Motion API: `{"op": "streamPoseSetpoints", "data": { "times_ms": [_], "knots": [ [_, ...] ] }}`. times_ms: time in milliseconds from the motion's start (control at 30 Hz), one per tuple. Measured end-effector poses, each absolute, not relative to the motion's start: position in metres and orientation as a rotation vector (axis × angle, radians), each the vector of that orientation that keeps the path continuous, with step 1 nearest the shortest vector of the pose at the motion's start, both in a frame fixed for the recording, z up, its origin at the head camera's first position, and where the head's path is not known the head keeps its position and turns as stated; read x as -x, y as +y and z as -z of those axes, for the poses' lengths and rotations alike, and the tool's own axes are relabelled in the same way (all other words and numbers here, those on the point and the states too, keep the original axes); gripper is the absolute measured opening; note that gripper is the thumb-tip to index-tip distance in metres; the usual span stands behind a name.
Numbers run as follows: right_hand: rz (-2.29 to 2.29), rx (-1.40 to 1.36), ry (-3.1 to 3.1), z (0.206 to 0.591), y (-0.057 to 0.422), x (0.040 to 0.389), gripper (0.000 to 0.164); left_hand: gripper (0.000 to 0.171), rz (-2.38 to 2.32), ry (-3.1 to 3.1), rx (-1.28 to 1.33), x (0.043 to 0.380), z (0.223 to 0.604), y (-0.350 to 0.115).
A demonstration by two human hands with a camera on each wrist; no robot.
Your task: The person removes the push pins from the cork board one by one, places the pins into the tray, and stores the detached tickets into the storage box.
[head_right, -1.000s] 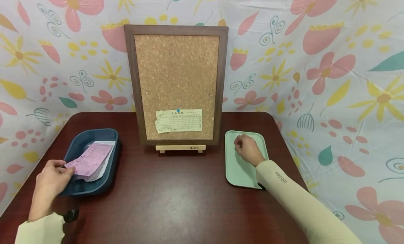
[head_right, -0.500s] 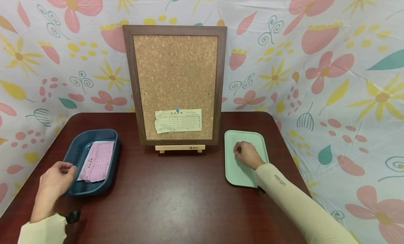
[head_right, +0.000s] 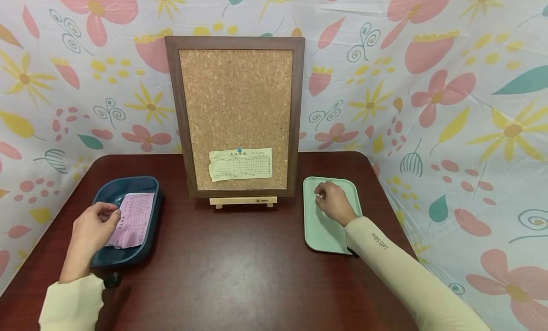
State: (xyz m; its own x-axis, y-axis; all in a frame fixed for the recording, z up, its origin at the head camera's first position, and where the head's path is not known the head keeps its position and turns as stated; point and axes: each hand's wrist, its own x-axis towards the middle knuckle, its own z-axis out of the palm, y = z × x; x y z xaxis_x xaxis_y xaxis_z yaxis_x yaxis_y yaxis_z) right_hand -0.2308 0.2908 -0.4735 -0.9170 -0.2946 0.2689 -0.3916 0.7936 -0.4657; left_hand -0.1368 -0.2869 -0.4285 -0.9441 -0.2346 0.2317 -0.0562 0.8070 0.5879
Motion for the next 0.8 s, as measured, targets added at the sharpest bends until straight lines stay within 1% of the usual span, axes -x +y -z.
{"op": "streamPoseSetpoints", "data": {
  "times_ms": [167, 333, 600, 800],
  "knots": [
    [-0.772, -0.505, -2.662, 0.467, 0.281, 0.231, 0.011, 0.024, 0.885, -2.677, -0.167, 0.145, 0.425, -0.278],
    [-0.774, -0.499, -2.560, 0.461, 0.270, 0.230, 0.012, 0.020, 0.910, -2.644, -0.037, 0.154, 0.423, -0.262],
    [-0.823, -0.576, -2.361, 0.450, 0.250, 0.228, 0.013, 0.015, 0.975, -2.619, 0.035, 0.167, 0.419, -0.238],
    [-0.853, -0.618, -2.262, 0.439, 0.237, 0.227, 0.011, 0.018, 1.023, -2.619, 0.087, 0.176, 0.414, -0.223]
  ]
}}
